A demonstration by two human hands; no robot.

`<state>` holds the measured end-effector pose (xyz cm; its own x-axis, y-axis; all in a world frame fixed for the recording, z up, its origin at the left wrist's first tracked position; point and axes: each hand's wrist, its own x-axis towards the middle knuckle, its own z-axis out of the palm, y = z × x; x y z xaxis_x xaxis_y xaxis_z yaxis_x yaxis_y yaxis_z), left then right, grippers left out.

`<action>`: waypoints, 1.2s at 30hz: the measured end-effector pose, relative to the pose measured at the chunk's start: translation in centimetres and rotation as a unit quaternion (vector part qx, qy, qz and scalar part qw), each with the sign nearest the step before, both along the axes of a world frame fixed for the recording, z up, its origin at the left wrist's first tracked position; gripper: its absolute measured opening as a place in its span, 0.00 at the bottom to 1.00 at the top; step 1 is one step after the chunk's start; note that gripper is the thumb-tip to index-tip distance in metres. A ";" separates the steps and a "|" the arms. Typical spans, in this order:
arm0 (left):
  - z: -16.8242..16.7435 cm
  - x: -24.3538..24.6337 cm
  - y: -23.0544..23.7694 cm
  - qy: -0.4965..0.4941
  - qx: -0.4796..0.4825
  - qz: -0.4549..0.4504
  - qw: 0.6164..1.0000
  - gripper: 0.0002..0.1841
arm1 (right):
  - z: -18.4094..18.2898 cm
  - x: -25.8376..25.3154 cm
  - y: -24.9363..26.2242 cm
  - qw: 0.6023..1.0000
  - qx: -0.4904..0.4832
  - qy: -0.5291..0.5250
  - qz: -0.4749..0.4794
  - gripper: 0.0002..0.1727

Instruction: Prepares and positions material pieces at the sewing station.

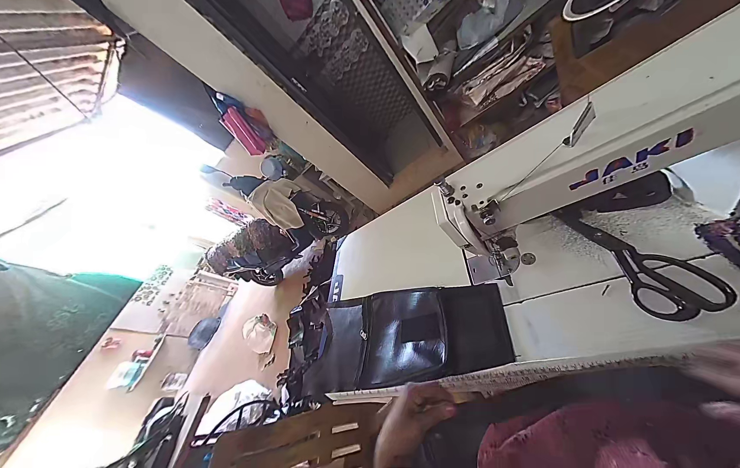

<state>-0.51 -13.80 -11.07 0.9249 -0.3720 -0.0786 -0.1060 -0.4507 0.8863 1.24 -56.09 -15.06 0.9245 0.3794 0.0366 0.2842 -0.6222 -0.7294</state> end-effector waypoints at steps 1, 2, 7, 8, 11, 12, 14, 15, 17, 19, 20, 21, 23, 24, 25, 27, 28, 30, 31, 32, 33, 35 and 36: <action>-0.7 0.5 -2.8 0.001 -0.001 -0.034 0.999 0.14 | -1.1 0.1 3.1 0.993 0.073 -0.072 0.061 0.19; -1.2 1.0 -5.4 0.002 -0.013 -0.072 0.997 0.16 | -1.8 0.3 6.5 0.976 0.155 -0.109 0.109 0.23; -1.2 2.4 -8.8 -0.031 -0.060 -0.075 0.995 0.14 | -1.3 1.4 11.4 0.930 0.344 0.067 0.111 0.13; -1.1 2.5 -7.7 -0.026 -0.062 -0.079 0.995 0.15 | -1.5 1.5 10.7 0.932 0.344 0.053 0.096 0.12; -1.3 1.9 -4.4 0.010 -0.038 -0.085 0.996 0.14 | -2.4 1.3 8.5 0.934 0.351 0.034 0.056 0.13; -1.4 1.6 -3.6 0.020 -0.030 -0.066 0.997 0.13 | -2.7 1.2 7.9 0.932 0.358 0.037 0.043 0.13; -1.4 0.9 -2.4 0.033 -0.020 -0.017 0.999 0.12 | -3.1 1.0 7.2 0.930 0.366 0.037 0.023 0.13; -1.3 0.6 -1.8 0.034 -0.015 0.005 0.999 0.11 | -3.2 0.9 6.9 0.930 0.366 0.039 0.015 0.13; -1.2 0.1 -0.8 0.030 -0.001 0.040 0.999 0.11 | -2.8 0.8 6.2 0.933 0.355 0.055 0.007 0.12; -1.2 -0.1 0.1 0.031 0.007 0.071 0.997 0.10 | -2.6 1.0 5.4 0.935 0.350 0.062 0.002 0.11; -1.2 -0.2 0.4 0.034 0.011 0.086 0.996 0.09 | -2.7 1.2 4.9 0.935 0.349 0.060 -0.004 0.11; -1.2 -0.3 0.7 0.036 0.012 0.101 0.994 0.09 | -2.7 1.3 4.4 0.937 0.344 0.056 -0.014 0.12; -1.1 -0.3 0.7 0.043 0.007 0.135 0.990 0.06 | -2.9 1.7 3.4 0.953 0.301 0.019 -0.025 0.14; -1.2 -0.1 0.3 0.043 0.001 0.150 0.988 0.05 | -3.0 1.9 3.1 0.969 0.246 -0.017 -0.031 0.14; -1.3 0.2 -0.3 0.042 -0.011 0.162 0.986 0.05 | -3.2 2.1 3.2 0.981 0.176 -0.070 -0.030 0.15; -1.8 1.0 -2.9 0.044 -0.043 0.170 0.983 0.05 | -3.8 2.3 5.0 0.983 0.105 -0.150 0.013 0.19; -2.0 1.3 -4.6 0.047 -0.059 0.158 0.985 0.05 | -3.7 2.3 6.5 0.980 0.098 -0.170 0.041 0.26; -2.1 2.0 -7.9 0.048 -0.110 0.105 0.987 0.04 | -3.0 2.6 9.5 0.962 0.118 -0.231 0.081 0.36; -2.0 2.2 -9.1 0.042 -0.135 0.079 0.987 0.04 | -2.1 2.9 10.4 0.952 0.150 -0.253 0.085 0.35; -1.9 2.4 -9.8 0.031 -0.154 0.055 0.986 0.04 | -0.6 3.2 10.5 0.943 0.189 -0.264 0.072 0.31; -1.9 2.5 -10.1 0.023 -0.166 0.039 0.985 0.04 | 1.5 3.5 10.0 0.932 0.234 -0.272 0.049 0.26; -2.3 2.4 -9.9 0.020 -0.174 0.029 0.984 0.04 | 6.3 3.3 8.0 0.904 0.313 -0.290 0.017 0.17; -2.8 2.2 -9.7 0.023 -0.174 0.030 0.984 0.04 | 8.6 2.9 7.1 0.890 0.345 -0.298 0.011 0.15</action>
